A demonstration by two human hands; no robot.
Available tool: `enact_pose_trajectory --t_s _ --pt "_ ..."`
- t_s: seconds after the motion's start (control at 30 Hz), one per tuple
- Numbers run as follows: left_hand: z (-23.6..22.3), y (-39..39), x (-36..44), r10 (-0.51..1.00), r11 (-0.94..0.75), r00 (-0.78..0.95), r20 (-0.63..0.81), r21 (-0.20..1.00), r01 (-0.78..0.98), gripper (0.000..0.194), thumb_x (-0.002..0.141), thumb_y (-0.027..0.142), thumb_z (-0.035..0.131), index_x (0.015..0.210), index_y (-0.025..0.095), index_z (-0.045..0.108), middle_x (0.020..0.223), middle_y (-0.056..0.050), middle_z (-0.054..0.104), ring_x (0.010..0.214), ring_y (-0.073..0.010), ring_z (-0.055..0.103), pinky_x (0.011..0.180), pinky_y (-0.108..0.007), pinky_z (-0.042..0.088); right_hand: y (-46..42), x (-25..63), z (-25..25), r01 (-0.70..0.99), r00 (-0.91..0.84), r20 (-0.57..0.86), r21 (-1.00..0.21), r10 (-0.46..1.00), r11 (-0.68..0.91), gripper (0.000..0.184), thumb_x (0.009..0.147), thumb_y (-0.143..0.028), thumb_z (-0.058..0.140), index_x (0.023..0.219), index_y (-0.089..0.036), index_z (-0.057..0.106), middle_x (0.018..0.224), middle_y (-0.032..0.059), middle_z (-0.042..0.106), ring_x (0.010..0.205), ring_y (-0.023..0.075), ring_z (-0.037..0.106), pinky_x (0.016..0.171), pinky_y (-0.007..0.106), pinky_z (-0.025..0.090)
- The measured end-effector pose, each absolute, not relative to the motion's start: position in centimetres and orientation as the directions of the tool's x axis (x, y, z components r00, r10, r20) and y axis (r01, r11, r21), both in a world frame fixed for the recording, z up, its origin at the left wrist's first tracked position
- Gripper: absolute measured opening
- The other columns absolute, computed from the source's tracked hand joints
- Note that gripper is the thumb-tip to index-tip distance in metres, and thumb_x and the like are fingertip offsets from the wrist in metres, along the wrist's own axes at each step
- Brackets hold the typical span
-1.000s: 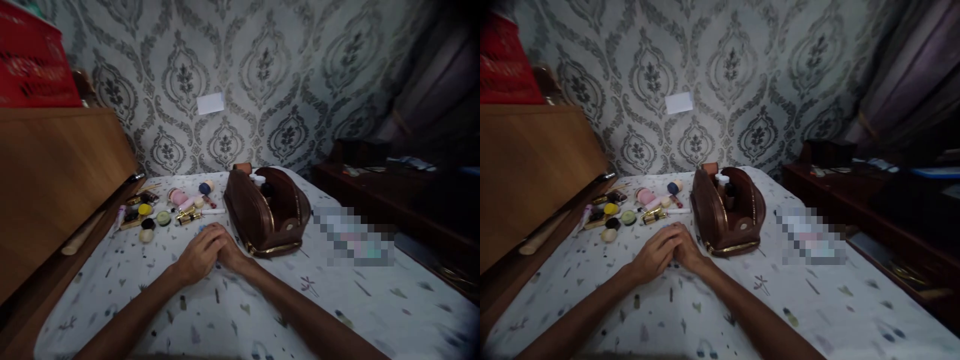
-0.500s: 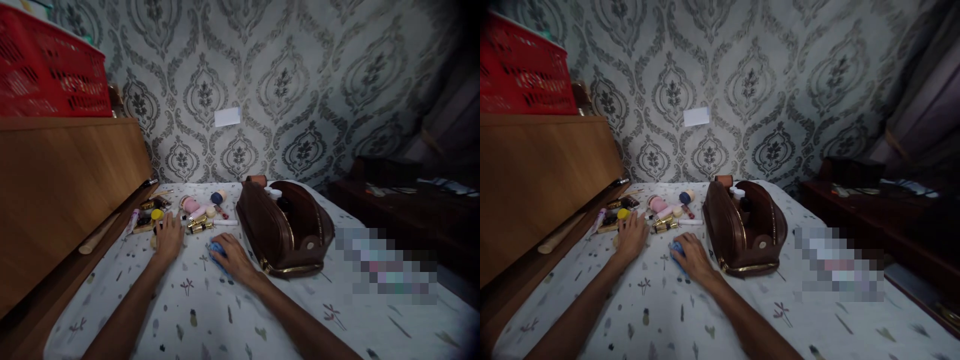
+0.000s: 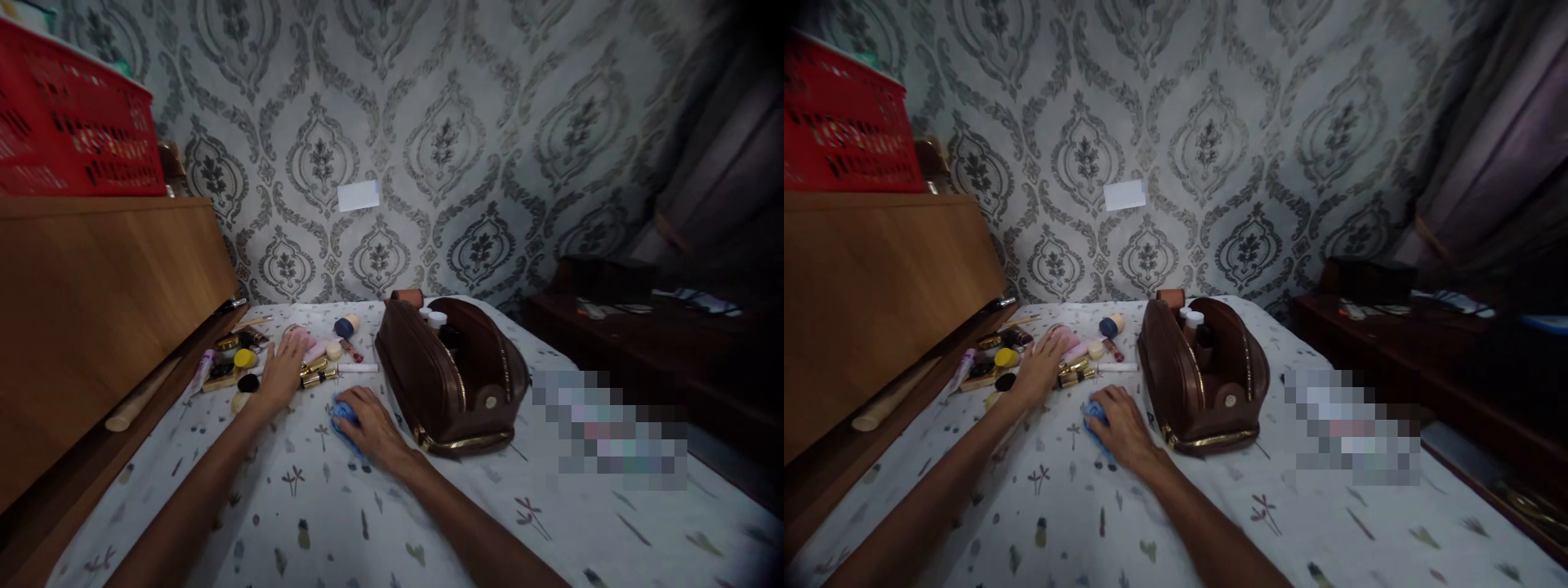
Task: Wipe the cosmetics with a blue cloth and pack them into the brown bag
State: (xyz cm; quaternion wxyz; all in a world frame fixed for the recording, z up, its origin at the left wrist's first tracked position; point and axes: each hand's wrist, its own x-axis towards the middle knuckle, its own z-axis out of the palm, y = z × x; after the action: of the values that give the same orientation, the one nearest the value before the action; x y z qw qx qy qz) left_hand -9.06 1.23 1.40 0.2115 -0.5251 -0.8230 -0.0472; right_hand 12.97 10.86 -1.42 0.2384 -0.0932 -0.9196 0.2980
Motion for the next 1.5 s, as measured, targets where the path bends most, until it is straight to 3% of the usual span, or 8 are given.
enact_pose_trajectory --t_s 0.1,0.27,0.5,0.7,0.87,1.07,1.27,1.5 --pt "2.4 3.5 -10.2 0.893 0.359 -0.285 0.347 -0.169 0.918 0.057 0.09 0.007 0.034 0.145 0.019 0.044 0.154 -0.014 0.042 0.147 -0.0291 0.028 0.115 -0.055 0.026 10.9 12.9 -1.7 0.03 -0.872 0.378 -0.594 0.312 0.804 0.023 0.089 -0.021 0.064 0.111 -0.015 0.063 0.111 0.0101 0.063 0.108 0.025 0.055 0.098 0.038 0.042" --pt "3.0 4.6 -11.2 0.918 0.326 -0.267 0.292 -0.176 0.929 0.053 0.089 0.008 0.037 0.139 0.02 0.05 0.14 -0.014 0.055 0.136 -0.0292 0.042 0.111 -0.05 0.033 11.0 13.0 -1.8 0.029 -0.867 0.383 -0.601 0.32 0.799 0.025 0.088 -0.021 0.066 0.112 -0.016 0.064 0.111 0.0091 0.063 0.108 0.0241 0.054 0.097 0.037 0.042" --pt "3.4 2.7 -12.6 0.912 0.367 -0.323 0.252 -0.153 0.918 0.044 0.083 0.008 0.044 0.125 0.016 0.055 0.13 -0.018 0.051 0.12 -0.0316 0.046 0.099 -0.047 0.042 11.2 13.0 -1.6 0.016 -0.862 0.4 -0.593 0.311 0.805 0.024 0.087 -0.022 0.067 0.11 -0.017 0.064 0.108 0.0084 0.063 0.105 0.0236 0.055 0.094 0.037 0.043" --pt "3.2 2.2 -13.9 0.906 0.376 -0.361 0.22 -0.026 0.926 0.026 0.085 0.018 0.047 0.109 0.014 0.057 0.117 -0.015 0.058 0.109 -0.0284 0.055 0.093 -0.04 0.045 11.2 13.2 -1.6 -0.01 -0.856 0.423 -0.587 0.296 0.81 0.023 0.087 -0.022 0.067 0.11 -0.018 0.064 0.106 0.0078 0.063 0.104 0.0231 0.055 0.093 0.036 0.043" --pt "3.2 2.3 -14.8 0.872 0.406 -0.42 0.252 0.108 0.907 0.03 0.086 0.026 0.045 0.111 0.016 0.056 0.105 -0.01 0.063 0.098 -0.0238 0.059 0.088 -0.035 0.047 11.2 13.2 -1.6 -0.011 -0.857 0.425 -0.579 0.291 0.815 0.024 0.087 -0.021 0.067 0.111 -0.017 0.064 0.107 0.008 0.063 0.104 0.0231 0.054 0.094 0.036 0.043" --pt "2.9 1.9 -14.3 0.819 0.437 -0.485 0.305 0.214 0.874 0.028 0.09 0.033 0.039 0.105 0.017 0.057 0.094 -0.009 0.062 0.099 -0.0251 0.059 0.089 -0.037 0.046 11.2 13.0 -1.6 -0.002 -0.86 0.415 -0.585 0.297 0.811 0.024 0.088 -0.024 0.067 0.11 -0.015 0.065 0.106 0.0092 0.063 0.103 0.024 0.054 0.092 0.037 0.043" --pt "2.6 1.7 -13.1 0.815 0.392 -0.489 0.31 0.326 0.86 0.026 0.088 0.033 0.042 0.108 0.018 0.046 0.084 -0.002 0.059 0.077 -0.0204 0.06 0.076 -0.034 0.049 11.3 13.1 -1.7 -0.01 -0.862 0.413 -0.595 0.294 0.804 0.025 0.087 -0.023 0.067 0.112 -0.016 0.065 0.107 0.0084 0.063 0.106 0.0229 0.055 0.094 0.036 0.043" --pt "3.4 0.1 -10.9 0.786 0.264 -0.427 0.447 0.381 0.886 0.028 0.089 0.04 0.043 0.103 0.018 0.053 0.107 -0.01 0.062 0.102 -0.0234 0.058 0.092 -0.037 0.046 11.3 13.0 -1.8 -0.018 -0.852 0.433 -0.586 0.294 0.81 0.025 0.086 -0.022 0.068 0.111 -0.016 0.065 0.107 0.0079 0.063 0.105 0.023 0.055 0.094 0.035 0.043"
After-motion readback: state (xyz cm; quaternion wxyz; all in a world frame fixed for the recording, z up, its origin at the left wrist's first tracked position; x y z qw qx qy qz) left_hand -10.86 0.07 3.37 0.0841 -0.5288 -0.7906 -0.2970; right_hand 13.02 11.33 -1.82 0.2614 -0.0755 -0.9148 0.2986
